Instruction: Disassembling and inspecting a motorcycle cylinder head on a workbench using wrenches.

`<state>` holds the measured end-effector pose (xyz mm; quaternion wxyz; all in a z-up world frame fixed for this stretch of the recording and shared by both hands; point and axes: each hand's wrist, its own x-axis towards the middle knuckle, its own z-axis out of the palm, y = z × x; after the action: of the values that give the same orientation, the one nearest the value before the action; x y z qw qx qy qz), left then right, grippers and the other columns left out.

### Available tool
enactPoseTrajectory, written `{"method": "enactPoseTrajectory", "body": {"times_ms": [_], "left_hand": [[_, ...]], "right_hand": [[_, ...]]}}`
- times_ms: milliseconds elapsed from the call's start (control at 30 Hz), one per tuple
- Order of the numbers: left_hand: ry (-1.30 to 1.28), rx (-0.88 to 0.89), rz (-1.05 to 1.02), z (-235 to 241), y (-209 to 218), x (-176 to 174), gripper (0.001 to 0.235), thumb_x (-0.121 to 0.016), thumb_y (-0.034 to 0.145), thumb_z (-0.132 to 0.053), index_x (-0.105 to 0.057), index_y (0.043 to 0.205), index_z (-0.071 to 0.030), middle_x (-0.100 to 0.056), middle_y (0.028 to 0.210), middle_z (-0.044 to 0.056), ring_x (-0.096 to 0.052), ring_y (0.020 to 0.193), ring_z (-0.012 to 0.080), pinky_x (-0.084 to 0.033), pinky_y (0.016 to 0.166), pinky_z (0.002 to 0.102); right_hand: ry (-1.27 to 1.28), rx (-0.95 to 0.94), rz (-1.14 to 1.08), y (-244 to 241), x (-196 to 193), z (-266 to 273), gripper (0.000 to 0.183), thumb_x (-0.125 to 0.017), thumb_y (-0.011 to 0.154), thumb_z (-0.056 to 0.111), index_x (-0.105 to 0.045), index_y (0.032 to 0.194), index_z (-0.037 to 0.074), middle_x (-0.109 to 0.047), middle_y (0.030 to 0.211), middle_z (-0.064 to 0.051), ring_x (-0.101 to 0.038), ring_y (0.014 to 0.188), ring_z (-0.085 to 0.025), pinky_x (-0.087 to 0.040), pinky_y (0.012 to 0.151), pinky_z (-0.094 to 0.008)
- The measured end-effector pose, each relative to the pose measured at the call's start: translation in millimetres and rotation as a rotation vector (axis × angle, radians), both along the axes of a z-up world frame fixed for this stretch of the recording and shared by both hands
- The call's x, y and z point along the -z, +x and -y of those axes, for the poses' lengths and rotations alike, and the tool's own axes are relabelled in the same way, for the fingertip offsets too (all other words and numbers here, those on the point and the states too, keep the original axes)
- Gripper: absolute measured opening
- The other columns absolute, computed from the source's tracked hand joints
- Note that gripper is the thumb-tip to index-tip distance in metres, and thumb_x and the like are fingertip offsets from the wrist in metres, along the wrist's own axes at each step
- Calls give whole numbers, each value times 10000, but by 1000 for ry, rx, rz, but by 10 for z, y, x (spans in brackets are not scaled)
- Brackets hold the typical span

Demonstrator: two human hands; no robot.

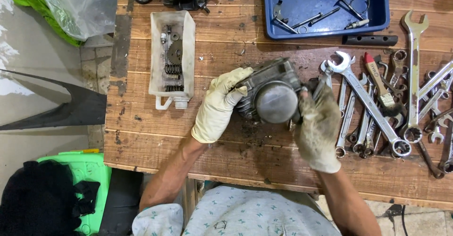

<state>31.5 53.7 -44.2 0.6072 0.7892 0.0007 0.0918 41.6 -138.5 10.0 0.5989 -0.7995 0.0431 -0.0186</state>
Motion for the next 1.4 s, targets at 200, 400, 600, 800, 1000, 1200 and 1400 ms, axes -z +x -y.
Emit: {"method": "enactPoseTrajectory", "body": {"times_ms": [200, 400, 600, 800, 1000, 1200, 1400], "left_hand": [[57, -31, 67, 120, -64, -80, 474, -629, 1018, -410, -613, 1427, -172, -659, 1341, 152, -634, 1256, 308, -475, 1111, 448], [142, -141, 123, 323, -314, -126, 580, -486, 1051, -494, -497, 1512, -141, -645, 1260, 191, -659, 1135, 296, -493, 1060, 451], [415, -274, 110, 479, -552, -78, 622, -498, 1047, -487, -436, 1560, -142, -548, 1283, 195, -603, 1183, 325, -477, 1050, 458], [214, -195, -53, 341, -608, -320, 605, -546, 1058, -272, -313, 1589, -101, -549, 1334, 139, -576, 1250, 255, -450, 1078, 354], [568, -225, 129, 49, -286, -295, 863, -705, 890, -545, -384, 1578, -136, -379, 1540, 221, -342, 1494, 443, -319, 1219, 530], [687, 54, 331, 26, 187, -506, 828, -508, 845, -758, -604, 1417, -167, -387, 1535, 168, -226, 1508, 502, -274, 1244, 588], [521, 82, 296, 0, 257, -250, 784, -700, 793, -719, -619, 1401, -232, -466, 1459, 73, -380, 1482, 417, -338, 1242, 487]], "right_hand": [[-77, -227, -84, 493, -87, 103, 414, -592, 1053, 389, -658, 1205, 10, -686, 899, -179, -658, 749, -247, -557, 687, -364], [-144, -462, -165, 922, -173, 200, 364, -593, 1057, 334, -670, 1213, 15, -695, 1016, -213, -695, 900, -315, -572, 777, -408], [-414, -722, -199, 1420, -102, 146, 274, -602, 1045, 134, -660, 1277, -1, -712, 1079, -238, -718, 1015, -361, -575, 847, -441], [341, -1091, -341, 1861, 281, 76, 142, -711, 951, 223, -727, 967, 83, -729, 1078, -41, -665, 938, -142, -551, 870, -300], [185, -912, -467, 1771, 227, 21, 232, -744, 878, 175, -734, 1021, -8, -746, 880, -188, -717, 727, -244, -583, 741, -330], [-67, -1101, -160, 1794, 425, 62, 382, -685, 935, 224, -676, 1248, 4, -704, 1198, -197, -690, 1129, -342, -572, 890, -490], [-247, -880, -283, 1660, 200, 156, 565, -771, 886, 436, -644, 1363, 161, -727, 1236, -120, -689, 1156, -329, -554, 930, -497]]}}
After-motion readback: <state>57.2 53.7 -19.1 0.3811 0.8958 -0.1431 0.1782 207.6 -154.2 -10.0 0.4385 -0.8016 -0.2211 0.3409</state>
